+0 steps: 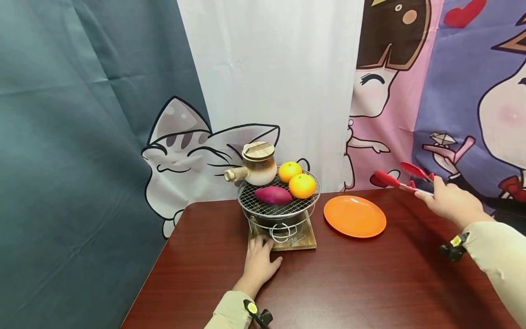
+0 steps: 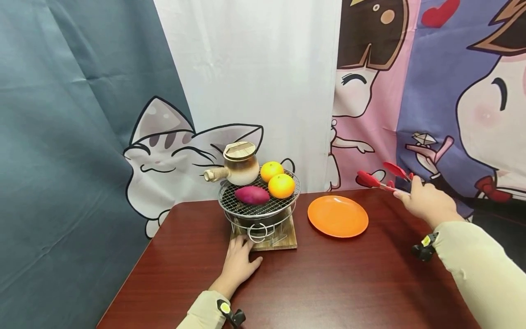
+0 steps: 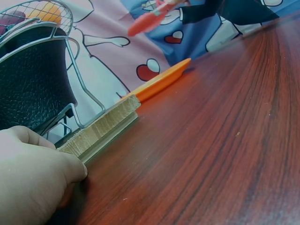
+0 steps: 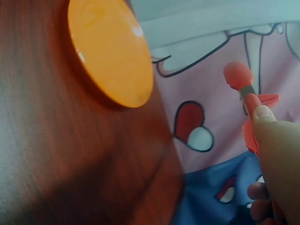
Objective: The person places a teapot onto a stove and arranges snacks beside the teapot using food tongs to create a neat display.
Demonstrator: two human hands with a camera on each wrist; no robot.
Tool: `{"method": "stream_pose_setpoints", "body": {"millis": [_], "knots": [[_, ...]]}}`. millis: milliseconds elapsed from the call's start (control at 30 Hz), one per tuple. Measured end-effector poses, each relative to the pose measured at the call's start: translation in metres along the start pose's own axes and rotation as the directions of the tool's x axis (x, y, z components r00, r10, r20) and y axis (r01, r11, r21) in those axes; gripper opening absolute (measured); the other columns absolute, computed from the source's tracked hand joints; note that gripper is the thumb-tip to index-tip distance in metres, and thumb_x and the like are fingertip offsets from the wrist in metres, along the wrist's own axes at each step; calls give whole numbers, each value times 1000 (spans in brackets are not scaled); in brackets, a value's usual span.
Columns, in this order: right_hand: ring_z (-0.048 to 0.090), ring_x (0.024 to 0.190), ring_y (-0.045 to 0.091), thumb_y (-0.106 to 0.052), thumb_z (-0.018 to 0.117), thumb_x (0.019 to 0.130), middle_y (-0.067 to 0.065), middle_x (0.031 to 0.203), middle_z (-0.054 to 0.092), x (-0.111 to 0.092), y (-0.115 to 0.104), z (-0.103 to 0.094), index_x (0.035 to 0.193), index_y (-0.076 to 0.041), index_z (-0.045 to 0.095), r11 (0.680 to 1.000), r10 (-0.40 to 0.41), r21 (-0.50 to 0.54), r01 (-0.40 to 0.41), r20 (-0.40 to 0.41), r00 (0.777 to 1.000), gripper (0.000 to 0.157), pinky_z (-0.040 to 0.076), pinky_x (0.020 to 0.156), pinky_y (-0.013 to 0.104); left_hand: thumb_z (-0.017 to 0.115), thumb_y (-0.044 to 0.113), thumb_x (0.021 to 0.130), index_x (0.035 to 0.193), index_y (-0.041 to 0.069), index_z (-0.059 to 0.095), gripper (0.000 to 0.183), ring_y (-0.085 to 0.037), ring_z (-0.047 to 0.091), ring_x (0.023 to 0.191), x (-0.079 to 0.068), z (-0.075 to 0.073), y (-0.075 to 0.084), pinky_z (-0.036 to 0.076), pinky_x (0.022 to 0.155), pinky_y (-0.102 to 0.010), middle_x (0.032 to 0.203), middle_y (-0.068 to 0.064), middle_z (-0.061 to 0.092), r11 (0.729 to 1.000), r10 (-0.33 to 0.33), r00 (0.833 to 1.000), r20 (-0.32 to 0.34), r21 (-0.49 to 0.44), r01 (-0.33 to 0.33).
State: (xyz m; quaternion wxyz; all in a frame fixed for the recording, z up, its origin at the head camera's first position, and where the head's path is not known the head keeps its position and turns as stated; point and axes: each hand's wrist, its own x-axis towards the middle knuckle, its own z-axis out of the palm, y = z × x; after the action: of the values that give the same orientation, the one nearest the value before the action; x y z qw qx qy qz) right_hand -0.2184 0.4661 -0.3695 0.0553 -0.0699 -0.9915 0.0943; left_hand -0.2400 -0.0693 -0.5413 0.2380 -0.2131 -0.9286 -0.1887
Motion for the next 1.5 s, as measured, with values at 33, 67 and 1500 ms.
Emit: {"method": "stream_pose_setpoints", "body": {"millis": [33,67,1500], "knots": [[47,102,66,-78,37,91,52,120,38,1,2,4,147,18,12,1000,5,-6,-5,3,1000,114,45,70,75,81,36,76,113,19,69,43,-32,46,117,0,0,0,37,104,-49,119,-7,53,1000,1,1000,-1,0,-1],[47,102,66,-79,37,90,52,120,38,1,4,9,149,16,11,1000,9,-11,-9,7,1000,114,45,71,75,81,35,76,113,18,69,42,-32,46,117,0,0,0,37,103,-49,119,-7,53,1000,3,1000,-4,0,-3],[55,92,61,-74,42,92,51,114,46,5,31,106,122,24,36,971,223,64,-231,114,968,103,49,57,58,79,36,77,111,17,68,41,-32,46,116,2,-3,1,36,104,-48,119,-8,54,1000,5,1000,5,13,-5]]}}
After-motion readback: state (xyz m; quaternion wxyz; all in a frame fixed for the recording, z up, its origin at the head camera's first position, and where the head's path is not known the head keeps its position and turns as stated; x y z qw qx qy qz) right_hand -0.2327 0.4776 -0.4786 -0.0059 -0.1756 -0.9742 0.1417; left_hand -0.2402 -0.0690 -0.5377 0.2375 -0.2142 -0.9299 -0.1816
